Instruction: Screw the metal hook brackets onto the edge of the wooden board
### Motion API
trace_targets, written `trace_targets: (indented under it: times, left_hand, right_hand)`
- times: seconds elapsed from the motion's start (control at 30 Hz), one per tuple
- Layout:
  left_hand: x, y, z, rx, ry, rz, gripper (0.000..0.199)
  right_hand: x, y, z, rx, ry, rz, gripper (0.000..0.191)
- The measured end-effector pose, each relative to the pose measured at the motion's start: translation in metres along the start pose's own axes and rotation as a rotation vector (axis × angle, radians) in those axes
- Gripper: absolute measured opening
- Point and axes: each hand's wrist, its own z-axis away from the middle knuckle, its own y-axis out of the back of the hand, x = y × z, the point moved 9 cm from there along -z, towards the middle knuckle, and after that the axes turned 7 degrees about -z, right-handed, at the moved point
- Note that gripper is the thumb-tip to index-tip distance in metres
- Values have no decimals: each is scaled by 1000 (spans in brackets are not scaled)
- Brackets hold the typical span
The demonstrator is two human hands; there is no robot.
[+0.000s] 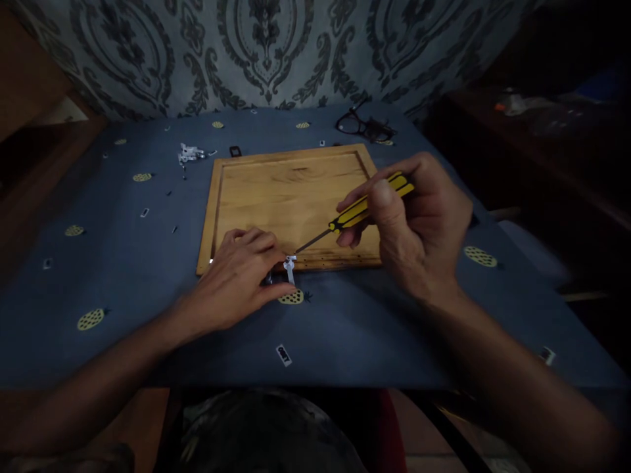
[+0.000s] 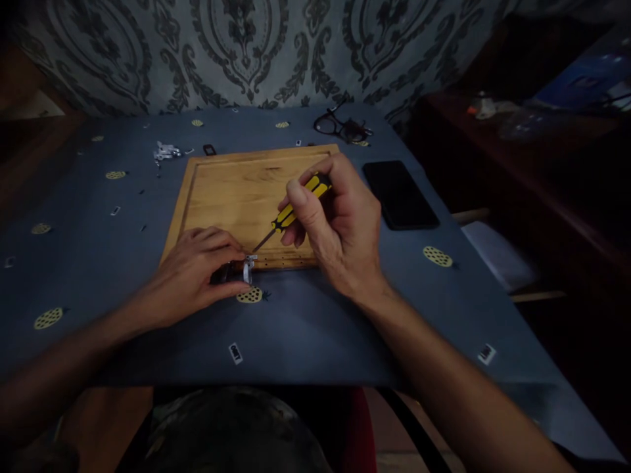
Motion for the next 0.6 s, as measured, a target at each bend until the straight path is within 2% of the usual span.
trace_targets:
  times: [0.2,0.6]
  left_hand:
    - [0,-1,-2,-29,20,-10,29]
    - [0,-2,-3,-52,30,-3,30]
  right_hand:
    - [-4,-6,6,-27,45,-10,32]
    - [-2,-9,5,-39,13,-35,38]
